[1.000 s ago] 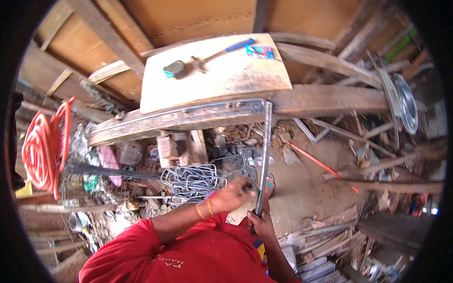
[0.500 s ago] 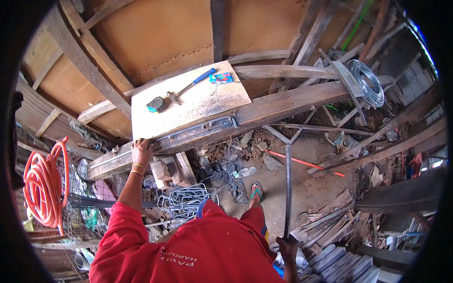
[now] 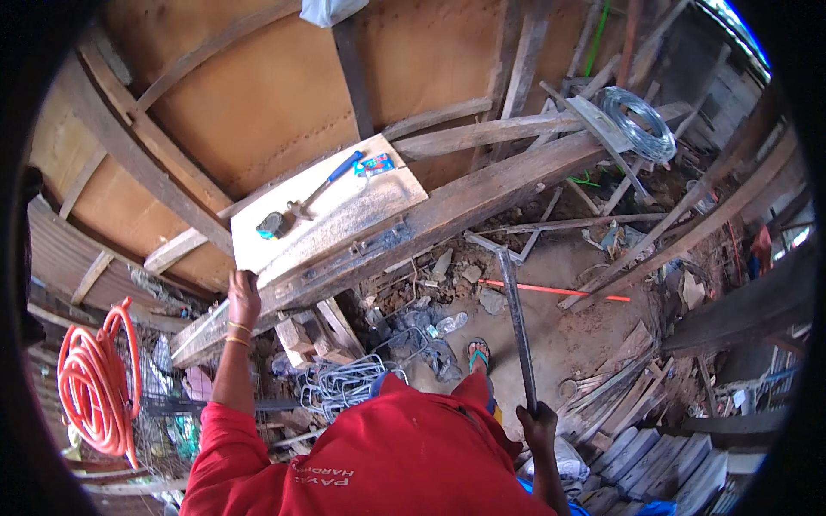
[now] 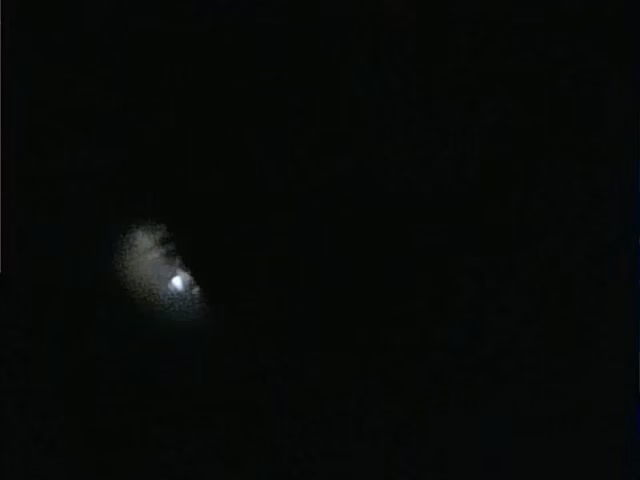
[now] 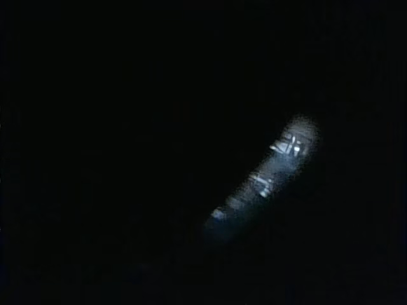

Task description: The person bends metal rods into rectangular shapes using a wooden beam as a lever and a hammer to adjust the bends. They repeatedly pick up rods, bend them, and place the finished pieces aside.

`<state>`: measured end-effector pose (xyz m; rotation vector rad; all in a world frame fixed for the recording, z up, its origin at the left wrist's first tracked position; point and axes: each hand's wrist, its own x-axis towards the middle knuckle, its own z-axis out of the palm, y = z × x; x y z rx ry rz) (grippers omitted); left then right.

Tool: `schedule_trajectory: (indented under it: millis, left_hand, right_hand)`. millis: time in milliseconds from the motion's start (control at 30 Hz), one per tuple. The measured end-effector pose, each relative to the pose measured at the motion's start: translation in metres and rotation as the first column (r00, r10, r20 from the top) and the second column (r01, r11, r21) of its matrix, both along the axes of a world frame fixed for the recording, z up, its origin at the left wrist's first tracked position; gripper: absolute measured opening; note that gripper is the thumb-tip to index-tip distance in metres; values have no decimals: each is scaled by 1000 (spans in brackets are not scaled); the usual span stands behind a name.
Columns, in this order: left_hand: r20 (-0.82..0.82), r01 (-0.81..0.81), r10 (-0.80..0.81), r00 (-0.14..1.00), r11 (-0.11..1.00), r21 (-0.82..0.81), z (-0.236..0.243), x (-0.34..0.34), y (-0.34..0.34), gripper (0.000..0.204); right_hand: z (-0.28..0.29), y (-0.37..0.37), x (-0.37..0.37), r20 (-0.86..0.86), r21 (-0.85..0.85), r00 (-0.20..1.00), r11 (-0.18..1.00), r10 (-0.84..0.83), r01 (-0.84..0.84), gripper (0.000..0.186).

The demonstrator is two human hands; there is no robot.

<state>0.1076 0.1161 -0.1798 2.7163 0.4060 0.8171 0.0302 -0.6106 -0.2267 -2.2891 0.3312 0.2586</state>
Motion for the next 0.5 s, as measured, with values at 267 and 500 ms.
schedule_trajectory:
  millis: [267, 500]
  left_hand:
    - [308, -23, 174, 935, 899, -437, 229, 20, -75, 24]
    - [704, 494, 274, 656, 548, -674, 285, -1, -109, 31]
  right_hand:
    - [12, -33, 162, 214, -364, 860, 855, 464, -370, 67]
    - [17, -70, 258, -50, -277, 691, 655, 721, -703, 76]
